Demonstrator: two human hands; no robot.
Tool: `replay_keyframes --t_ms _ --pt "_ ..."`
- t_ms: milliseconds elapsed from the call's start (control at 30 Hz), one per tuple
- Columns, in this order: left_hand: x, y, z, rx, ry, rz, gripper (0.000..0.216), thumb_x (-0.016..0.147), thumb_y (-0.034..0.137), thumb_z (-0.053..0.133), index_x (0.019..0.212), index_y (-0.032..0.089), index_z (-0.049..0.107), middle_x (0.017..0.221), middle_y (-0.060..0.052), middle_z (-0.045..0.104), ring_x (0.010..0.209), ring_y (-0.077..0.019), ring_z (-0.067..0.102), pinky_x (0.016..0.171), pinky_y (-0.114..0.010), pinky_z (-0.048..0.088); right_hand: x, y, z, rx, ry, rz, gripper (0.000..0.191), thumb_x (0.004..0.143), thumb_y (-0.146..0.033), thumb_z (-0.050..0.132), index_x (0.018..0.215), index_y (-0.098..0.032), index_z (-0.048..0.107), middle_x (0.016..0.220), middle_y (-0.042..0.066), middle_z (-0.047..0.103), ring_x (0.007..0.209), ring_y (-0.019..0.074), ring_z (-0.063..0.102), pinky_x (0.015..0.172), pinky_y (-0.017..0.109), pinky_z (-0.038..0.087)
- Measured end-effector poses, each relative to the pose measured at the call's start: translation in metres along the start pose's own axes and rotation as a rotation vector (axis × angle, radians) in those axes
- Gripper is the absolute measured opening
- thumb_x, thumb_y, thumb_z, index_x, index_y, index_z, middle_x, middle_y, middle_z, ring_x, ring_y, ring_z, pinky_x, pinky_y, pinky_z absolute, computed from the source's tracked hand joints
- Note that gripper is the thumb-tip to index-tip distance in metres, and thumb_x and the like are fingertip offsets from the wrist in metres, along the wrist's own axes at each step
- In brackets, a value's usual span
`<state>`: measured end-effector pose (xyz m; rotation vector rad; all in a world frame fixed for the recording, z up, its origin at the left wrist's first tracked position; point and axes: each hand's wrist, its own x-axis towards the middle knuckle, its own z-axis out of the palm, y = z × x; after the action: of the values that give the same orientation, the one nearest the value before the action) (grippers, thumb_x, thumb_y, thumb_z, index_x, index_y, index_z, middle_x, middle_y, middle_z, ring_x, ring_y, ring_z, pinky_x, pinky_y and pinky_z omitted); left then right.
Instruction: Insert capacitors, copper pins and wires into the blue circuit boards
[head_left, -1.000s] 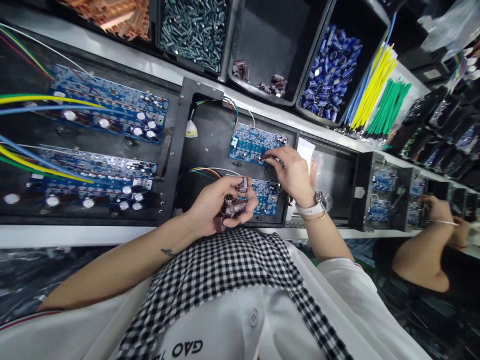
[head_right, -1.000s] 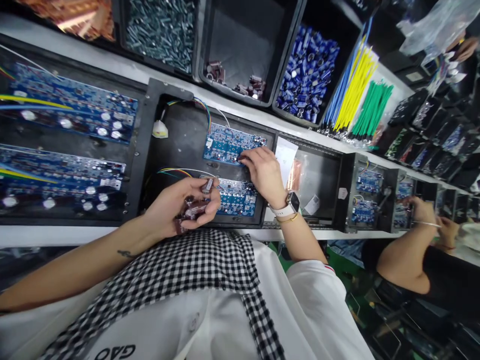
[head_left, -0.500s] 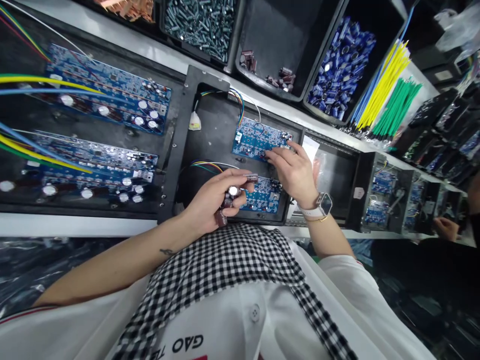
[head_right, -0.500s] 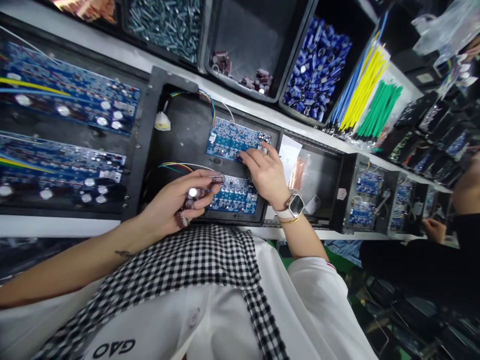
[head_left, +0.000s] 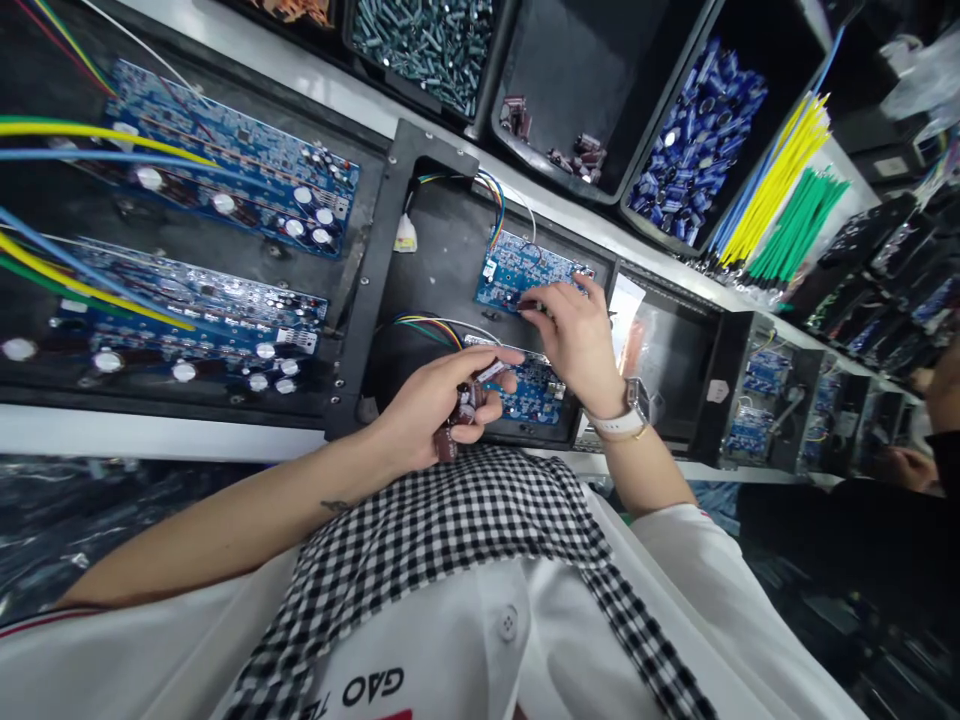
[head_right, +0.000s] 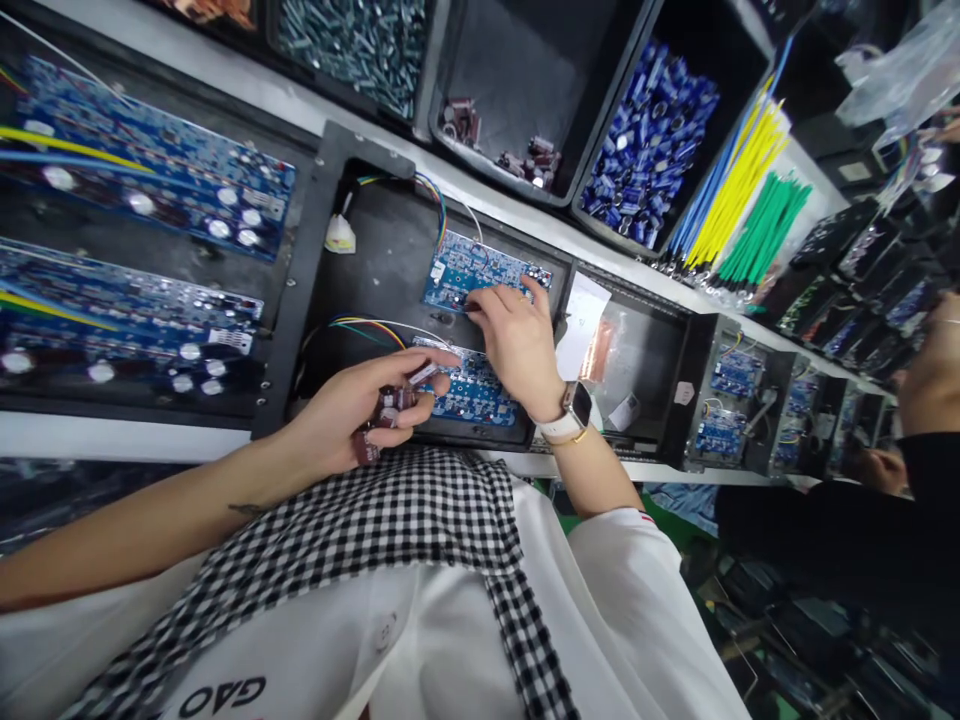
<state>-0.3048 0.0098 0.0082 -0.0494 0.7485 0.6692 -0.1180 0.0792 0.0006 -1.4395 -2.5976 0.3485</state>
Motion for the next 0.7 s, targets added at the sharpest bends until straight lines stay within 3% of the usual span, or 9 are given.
replay_keyframes --t_ms 133,400,700 --pt "-0.003 0.004 -0.002 0.028 0.009 -0.018 0.021 0.092 0.018 0.053 0.107 0.012 0.065 0.082 -0.004 0.054 0.046 -0.0049 0.045 0.029 -0.009 0.023 0.010 0.014 0.016 -0.029 -0.020 -0.012 0.020 0.099 -0.023 0.046 0.107 -0.025 0.064 0.103 0.002 0.072 0.098 0.0211 0.065 0.115 0.051 0.032" --pt "-0.002 0.007 -0.006 0.008 -0.005 -0.011 0.028 0.099 0.032 0.049 0.109 0.011 0.064 0.068 0.000 0.047 0.042 -0.0043 0.037 0.030 -0.009 0.022 0.011 0.009 0.011 -0.102 -0.045 -0.070 0.023 0.100 -0.021 0.042 0.108 -0.023 0.064 0.102 0.003 0.071 0.097 0.0209 0.065 0.117 0.054 0.032" --pt "-0.003 0.010 -0.007 -0.050 0.017 -0.007 0.021 0.096 0.027 0.055 0.106 0.012 0.066 0.067 0.001 0.044 0.043 -0.0047 0.038 0.030 -0.009 0.021 0.017 0.010 0.007 -0.123 -0.125 -0.139 0.026 0.099 -0.017 0.040 0.109 -0.023 0.063 0.101 0.005 0.070 0.096 0.0228 0.065 0.115 0.057 0.035"
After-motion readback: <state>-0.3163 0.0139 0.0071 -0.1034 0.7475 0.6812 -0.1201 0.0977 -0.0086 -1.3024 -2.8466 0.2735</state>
